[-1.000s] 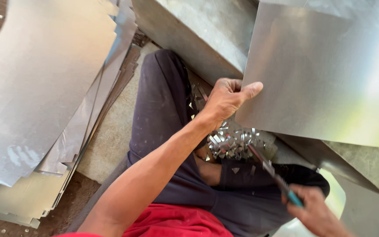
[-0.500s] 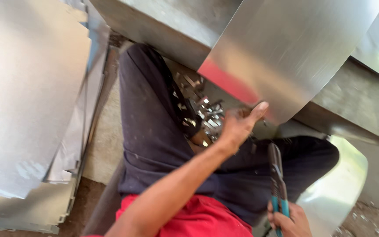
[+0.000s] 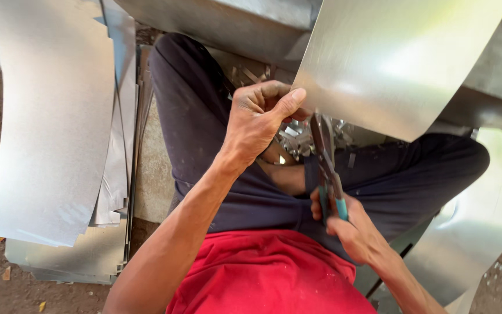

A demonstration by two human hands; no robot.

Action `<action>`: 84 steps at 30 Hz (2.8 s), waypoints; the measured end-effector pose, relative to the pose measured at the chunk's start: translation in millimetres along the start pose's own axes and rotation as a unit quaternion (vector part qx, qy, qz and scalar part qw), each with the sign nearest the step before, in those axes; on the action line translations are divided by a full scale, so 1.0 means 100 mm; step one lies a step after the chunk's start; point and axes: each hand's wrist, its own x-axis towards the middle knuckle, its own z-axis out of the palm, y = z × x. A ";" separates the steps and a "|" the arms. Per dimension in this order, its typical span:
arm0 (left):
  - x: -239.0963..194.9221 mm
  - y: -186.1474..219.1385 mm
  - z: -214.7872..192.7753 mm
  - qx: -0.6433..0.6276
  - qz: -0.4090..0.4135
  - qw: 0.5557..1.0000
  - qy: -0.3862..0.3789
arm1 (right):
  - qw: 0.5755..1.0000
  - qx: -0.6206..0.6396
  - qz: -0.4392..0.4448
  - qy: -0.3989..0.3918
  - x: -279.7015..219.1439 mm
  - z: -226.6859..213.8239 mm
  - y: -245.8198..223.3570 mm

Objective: The person cuts into the edge of a metal sheet using shears, making small notches and larger cuts across multiple sheets while sitting on the ground.

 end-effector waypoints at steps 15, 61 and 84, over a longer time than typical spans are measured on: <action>-0.10 0.13 0.10 0.046 0.003 0.999 0.000 | 0.984 -0.150 -0.088 0.046 0.02 -0.02 -0.21; 0.49 -0.46 1.40 0.097 -0.179 0.974 -0.101 | 0.948 0.283 -0.071 0.126 -0.26 0.07 0.14; -0.10 0.31 0.44 0.097 0.010 0.995 0.035 | 0.991 -0.068 -0.052 -0.107 0.34 -0.51 -0.55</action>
